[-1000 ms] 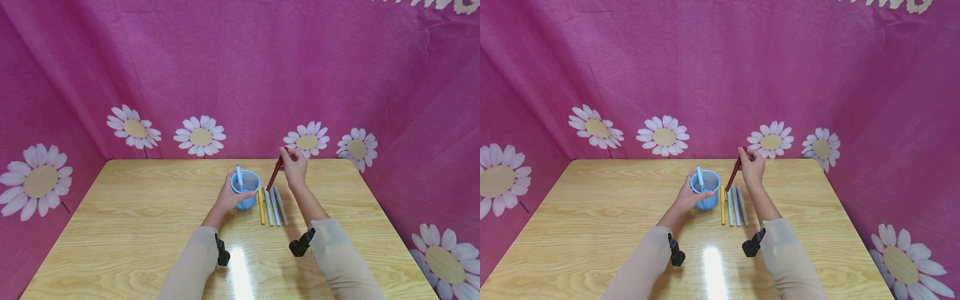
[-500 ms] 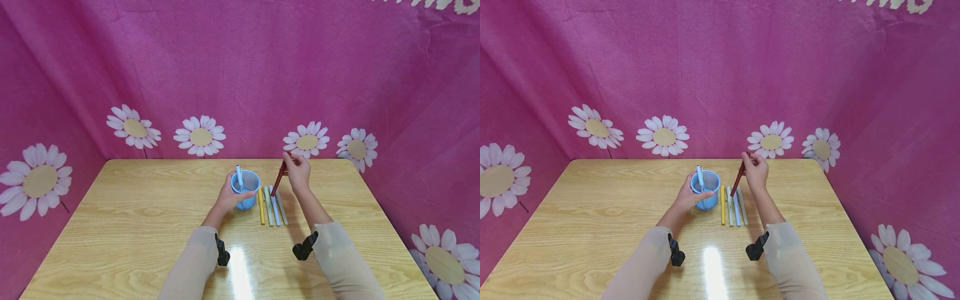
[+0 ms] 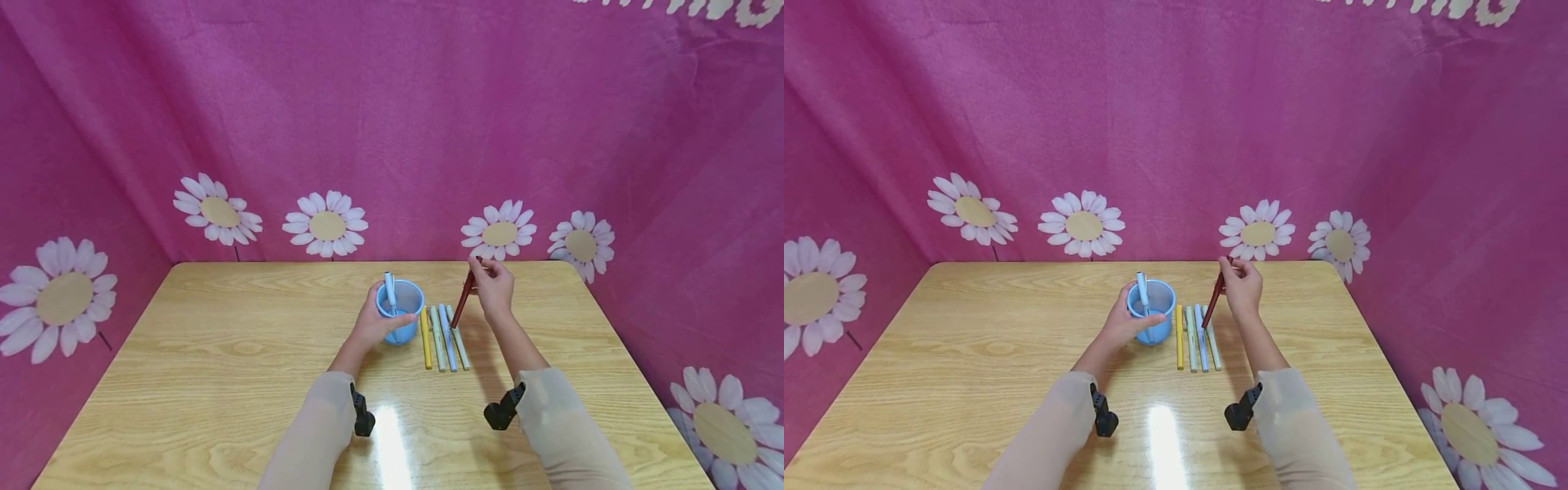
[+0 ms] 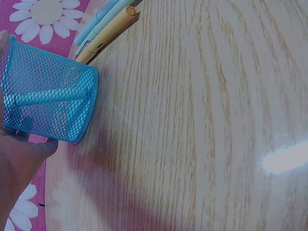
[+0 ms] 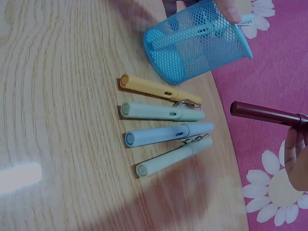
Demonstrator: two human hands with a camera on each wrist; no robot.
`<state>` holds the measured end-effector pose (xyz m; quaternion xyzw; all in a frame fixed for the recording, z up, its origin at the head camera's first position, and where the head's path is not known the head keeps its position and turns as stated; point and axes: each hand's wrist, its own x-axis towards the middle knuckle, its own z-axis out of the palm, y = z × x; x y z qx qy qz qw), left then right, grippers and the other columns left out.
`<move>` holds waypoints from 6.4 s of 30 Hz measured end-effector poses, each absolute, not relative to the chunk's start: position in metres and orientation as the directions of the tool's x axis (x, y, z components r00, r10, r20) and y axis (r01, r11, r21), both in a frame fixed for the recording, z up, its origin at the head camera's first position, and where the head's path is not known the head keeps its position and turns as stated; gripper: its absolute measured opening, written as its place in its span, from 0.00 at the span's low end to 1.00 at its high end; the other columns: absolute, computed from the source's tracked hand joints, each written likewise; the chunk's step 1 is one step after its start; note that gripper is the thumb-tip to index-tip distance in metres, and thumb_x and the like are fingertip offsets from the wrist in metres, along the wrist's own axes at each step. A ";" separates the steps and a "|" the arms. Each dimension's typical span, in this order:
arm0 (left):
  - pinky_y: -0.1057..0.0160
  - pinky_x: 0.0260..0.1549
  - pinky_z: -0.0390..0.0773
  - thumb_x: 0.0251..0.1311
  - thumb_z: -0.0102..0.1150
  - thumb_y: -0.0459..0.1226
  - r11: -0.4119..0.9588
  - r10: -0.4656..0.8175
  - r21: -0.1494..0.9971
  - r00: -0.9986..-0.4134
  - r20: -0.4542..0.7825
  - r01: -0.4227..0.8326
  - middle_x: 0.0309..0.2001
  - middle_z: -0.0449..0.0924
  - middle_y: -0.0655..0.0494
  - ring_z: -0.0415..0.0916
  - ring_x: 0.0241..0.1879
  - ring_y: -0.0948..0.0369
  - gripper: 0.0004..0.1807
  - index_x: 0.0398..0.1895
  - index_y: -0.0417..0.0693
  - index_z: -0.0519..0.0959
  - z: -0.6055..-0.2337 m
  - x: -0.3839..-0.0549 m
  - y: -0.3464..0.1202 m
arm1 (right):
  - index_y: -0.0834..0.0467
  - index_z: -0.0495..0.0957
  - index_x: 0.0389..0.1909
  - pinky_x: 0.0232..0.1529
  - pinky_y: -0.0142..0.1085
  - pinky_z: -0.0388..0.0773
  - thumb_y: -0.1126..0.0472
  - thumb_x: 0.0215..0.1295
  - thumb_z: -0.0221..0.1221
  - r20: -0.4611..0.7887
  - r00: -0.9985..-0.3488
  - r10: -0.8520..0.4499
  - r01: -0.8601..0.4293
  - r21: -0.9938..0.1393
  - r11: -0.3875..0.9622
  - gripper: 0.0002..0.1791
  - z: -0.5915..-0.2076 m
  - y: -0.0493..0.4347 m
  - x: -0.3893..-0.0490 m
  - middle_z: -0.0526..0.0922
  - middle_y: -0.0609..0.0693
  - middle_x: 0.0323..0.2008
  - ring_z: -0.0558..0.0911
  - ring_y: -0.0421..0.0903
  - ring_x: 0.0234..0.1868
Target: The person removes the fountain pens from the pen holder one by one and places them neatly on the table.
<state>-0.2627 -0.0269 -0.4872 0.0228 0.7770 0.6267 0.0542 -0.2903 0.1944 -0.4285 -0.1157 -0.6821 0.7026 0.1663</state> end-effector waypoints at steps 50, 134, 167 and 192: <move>0.46 0.62 0.65 0.39 0.75 0.49 0.218 0.099 0.975 -0.993 -0.066 -0.043 0.63 0.67 0.51 0.63 0.64 0.51 0.53 0.69 0.61 0.54 -0.486 -0.261 -0.027 | 0.67 0.75 0.48 0.24 0.27 0.77 0.52 0.63 0.59 -0.111 -0.955 0.273 0.192 -0.937 0.291 0.22 -0.473 0.232 -0.276 0.75 0.42 0.23 0.74 0.35 0.21; 0.46 0.62 0.65 0.39 0.75 0.49 0.198 0.105 0.979 -0.993 -0.062 -0.040 0.63 0.66 0.52 0.63 0.64 0.52 0.53 0.69 0.61 0.54 -0.488 -0.262 -0.026 | 0.66 0.78 0.47 0.28 0.27 0.75 0.58 0.60 0.61 -0.152 -0.961 0.231 0.240 -0.873 0.424 0.19 -0.511 0.209 -0.274 0.81 0.58 0.37 0.76 0.39 0.29; 0.46 0.62 0.64 0.41 0.75 0.48 0.209 0.098 0.977 -0.993 -0.062 -0.040 0.64 0.65 0.52 0.61 0.65 0.51 0.52 0.69 0.61 0.53 -0.487 -0.262 -0.027 | 0.64 0.78 0.49 0.29 0.30 0.75 0.57 0.62 0.59 -0.055 -0.983 0.174 0.130 -0.883 0.452 0.18 -0.473 0.209 -0.278 0.77 0.49 0.28 0.80 0.53 0.34; 0.45 0.62 0.63 0.42 0.74 0.49 0.224 0.114 0.974 -0.992 -0.053 -0.026 0.65 0.65 0.52 0.61 0.65 0.51 0.53 0.70 0.58 0.52 -0.487 -0.260 -0.027 | 0.62 0.77 0.50 0.26 0.27 0.73 0.56 0.62 0.60 0.010 -0.996 0.086 0.029 -0.902 0.431 0.19 -0.430 0.169 -0.278 0.78 0.54 0.33 0.75 0.40 0.29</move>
